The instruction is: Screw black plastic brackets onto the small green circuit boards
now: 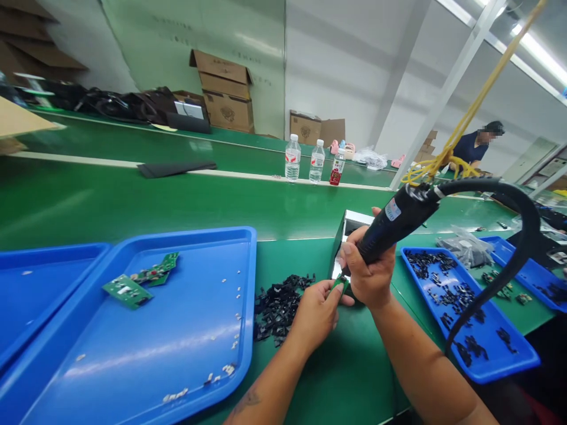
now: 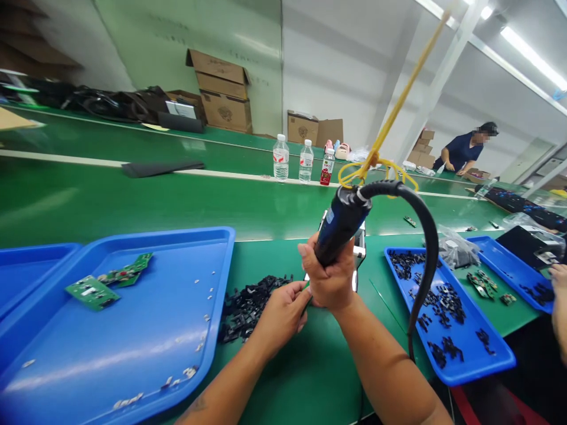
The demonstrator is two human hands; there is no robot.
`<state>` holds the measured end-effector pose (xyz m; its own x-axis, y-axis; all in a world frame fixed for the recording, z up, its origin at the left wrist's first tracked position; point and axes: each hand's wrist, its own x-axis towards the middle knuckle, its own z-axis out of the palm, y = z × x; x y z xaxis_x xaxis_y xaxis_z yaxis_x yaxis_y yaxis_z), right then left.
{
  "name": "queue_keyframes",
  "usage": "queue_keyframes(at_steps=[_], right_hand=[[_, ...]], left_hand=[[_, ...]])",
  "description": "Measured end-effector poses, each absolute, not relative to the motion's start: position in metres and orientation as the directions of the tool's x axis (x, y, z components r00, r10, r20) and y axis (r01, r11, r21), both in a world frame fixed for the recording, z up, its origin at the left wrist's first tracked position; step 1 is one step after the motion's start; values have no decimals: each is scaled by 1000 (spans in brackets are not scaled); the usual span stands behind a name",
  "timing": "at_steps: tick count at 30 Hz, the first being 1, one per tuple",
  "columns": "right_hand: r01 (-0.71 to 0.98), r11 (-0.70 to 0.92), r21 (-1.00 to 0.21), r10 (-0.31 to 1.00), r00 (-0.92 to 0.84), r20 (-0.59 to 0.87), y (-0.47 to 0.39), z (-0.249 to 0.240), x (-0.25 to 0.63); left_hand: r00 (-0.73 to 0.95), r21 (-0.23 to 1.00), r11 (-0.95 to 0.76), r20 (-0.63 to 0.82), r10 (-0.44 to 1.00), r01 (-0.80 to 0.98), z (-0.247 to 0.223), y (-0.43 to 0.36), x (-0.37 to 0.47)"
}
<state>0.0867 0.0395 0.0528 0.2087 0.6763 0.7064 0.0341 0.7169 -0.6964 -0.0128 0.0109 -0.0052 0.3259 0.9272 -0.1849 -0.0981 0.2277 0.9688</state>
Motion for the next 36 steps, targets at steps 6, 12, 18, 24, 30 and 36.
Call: queue_keyframes(at_steps=[6,12,18,24,30,36], right_hand=[[90,699,-710,695,151,703,34,54,82],[92,705,-703,685,165,709,34,55,82],[66,718,-693,630,361,687,26,63,132],[388,456,-801,571,562,598,21,49,200],[494,330,-804,582,564,586,25,15,213],[575,311,-757,584,513,629,22,-7,209]], left_hand=[[325,974,212,-177,929,-76,-12,13,-11],[326,975,205,-168,930,-84,-12,12,-12],[387,978,194,-149,910,-80,-18,14,-17],[337,969,213,-160,928,-126,-16,15,-28],[306,946,224,-147,941,-234,7,21,-51],[15,975,222,-222,975,8,29,55,-75]])
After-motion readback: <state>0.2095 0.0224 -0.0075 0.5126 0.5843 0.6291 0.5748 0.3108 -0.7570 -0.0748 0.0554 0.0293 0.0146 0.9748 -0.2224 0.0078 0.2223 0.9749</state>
